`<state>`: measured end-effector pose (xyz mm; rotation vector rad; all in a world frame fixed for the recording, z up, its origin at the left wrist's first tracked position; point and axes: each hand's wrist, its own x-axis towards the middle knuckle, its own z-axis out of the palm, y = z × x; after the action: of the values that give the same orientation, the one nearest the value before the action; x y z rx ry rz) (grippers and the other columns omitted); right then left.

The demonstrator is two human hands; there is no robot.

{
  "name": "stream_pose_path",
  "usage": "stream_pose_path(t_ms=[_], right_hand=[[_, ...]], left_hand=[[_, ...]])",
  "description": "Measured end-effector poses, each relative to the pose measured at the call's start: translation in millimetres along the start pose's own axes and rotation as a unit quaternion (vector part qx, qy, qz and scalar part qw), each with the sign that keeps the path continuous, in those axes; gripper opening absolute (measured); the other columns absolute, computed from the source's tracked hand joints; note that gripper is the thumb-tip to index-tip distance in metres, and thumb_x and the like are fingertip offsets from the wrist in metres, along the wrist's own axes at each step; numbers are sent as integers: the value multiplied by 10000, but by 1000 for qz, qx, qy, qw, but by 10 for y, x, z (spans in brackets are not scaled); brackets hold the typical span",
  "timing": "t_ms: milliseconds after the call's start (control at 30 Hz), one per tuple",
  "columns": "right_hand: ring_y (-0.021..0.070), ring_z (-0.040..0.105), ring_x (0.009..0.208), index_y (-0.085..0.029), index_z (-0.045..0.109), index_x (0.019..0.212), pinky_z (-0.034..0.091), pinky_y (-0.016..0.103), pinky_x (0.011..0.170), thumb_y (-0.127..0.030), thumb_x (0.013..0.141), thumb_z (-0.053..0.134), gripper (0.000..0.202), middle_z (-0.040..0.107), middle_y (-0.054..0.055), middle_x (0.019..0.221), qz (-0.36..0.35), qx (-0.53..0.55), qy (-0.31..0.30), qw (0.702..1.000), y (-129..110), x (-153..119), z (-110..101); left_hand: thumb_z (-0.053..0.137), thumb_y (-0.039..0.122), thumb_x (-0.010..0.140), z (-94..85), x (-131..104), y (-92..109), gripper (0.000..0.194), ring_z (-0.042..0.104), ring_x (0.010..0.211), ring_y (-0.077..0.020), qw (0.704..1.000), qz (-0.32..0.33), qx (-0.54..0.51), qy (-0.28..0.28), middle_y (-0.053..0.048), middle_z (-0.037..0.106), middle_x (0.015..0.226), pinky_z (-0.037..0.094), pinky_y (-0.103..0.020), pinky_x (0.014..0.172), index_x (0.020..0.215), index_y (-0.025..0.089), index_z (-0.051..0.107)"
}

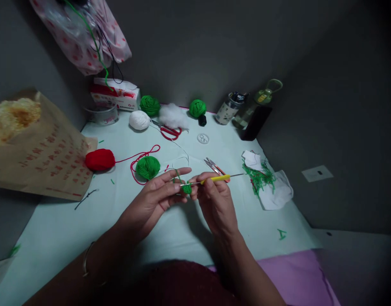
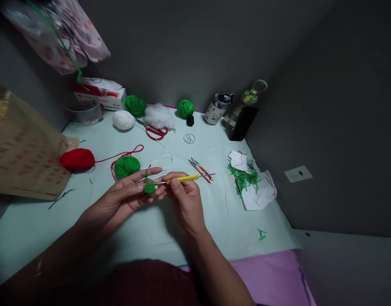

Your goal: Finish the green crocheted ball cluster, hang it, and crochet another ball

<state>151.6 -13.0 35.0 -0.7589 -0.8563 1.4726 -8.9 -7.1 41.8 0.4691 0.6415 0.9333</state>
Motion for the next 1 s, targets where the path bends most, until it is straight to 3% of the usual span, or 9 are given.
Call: stream_pose_path(t_ms=[233,633,867,1000], right_hand=[[91,626,639,-236,762,917,544,215,633,-312,914,682,111,746,17,860,-29,-21,-13,999,-4,-13,-16],[69,649,657,-234,760,898,543,167,633,-337,896,711,114,748,2,845,-18,19,5,1000,22,5,-12],[71,637,640,-237,756,917,551,184,625,-328,921,681,118,754,12,888,-29,11,6,1000,14,-8,-10],[80,648,638,-238,757,916,557,197,615,-329,926,673,124,758,20,899,-39,-4,10,999,5,-16,-8]], left_hand=[[767,165,803,11,21,0,461,670,830,-156,1000,7,7,-29,-92,749,948,516,-242,760,1253,141,670],[692,52,806,80,19,-50,287,657,847,-113,989,80,-99,80,-33,660,865,551,-159,763,1082,110,748],[627,-14,815,120,9,-38,246,655,794,-104,983,67,-128,112,-55,664,900,566,-139,665,996,87,758],[630,49,845,97,-9,-40,211,629,768,-113,985,56,-131,97,-75,651,904,564,-156,610,1009,69,760]])
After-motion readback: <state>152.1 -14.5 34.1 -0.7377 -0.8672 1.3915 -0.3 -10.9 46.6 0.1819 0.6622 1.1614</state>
